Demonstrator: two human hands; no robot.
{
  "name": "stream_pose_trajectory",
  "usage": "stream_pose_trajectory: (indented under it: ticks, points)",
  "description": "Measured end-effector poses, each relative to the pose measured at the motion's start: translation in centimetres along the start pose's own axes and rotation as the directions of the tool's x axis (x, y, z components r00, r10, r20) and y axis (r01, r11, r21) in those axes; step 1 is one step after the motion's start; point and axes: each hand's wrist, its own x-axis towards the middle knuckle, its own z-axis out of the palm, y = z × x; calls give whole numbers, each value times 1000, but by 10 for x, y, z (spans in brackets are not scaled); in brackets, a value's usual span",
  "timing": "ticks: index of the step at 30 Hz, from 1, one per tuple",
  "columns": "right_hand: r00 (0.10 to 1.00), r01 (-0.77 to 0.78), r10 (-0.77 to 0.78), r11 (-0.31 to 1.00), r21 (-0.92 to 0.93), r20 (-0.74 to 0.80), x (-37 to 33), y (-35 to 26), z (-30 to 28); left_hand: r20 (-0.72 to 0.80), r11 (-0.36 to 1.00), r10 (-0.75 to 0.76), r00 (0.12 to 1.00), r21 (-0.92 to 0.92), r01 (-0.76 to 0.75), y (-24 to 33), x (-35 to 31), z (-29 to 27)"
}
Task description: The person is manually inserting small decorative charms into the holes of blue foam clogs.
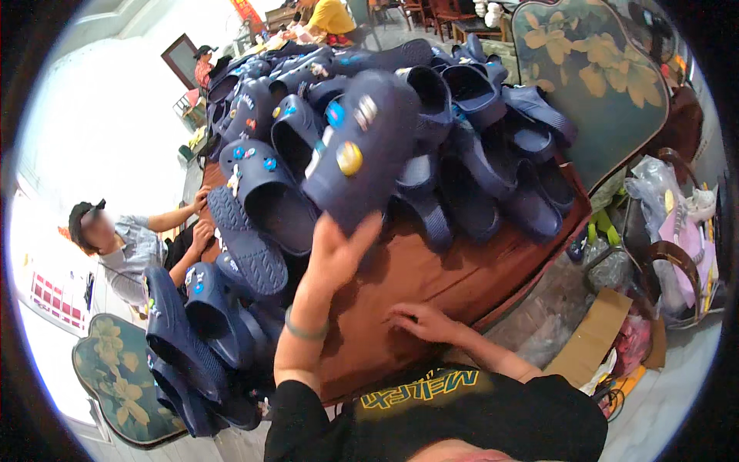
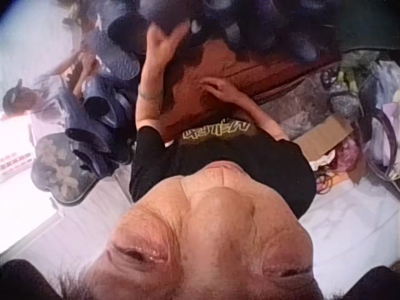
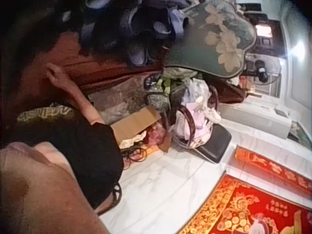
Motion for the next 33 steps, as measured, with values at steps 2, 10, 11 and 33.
stream_pose_trajectory:
  ticks: [2, 10, 11, 33]
  points:
    - [986, -110, 143, 941, 319, -84, 0, 2, 1, 82, 994, -100, 992, -39, 104, -5, -57, -9]
    - [925, 130, 126, 781, 611, -358, 24, -3, -18, 112, 826, -564, 818, 97, 556, -59, -210, -39]
    - [947, 67, 104, 861, 504, -303, 24, -4, -18, 93, 805, -593, 799, 80, 588, -63, -219, -39]
    - [961, 269, -230, 657, -705, 152, 50, -38, 10, -39, 434, -709, 704, -811, 392, -86, -209, -7]
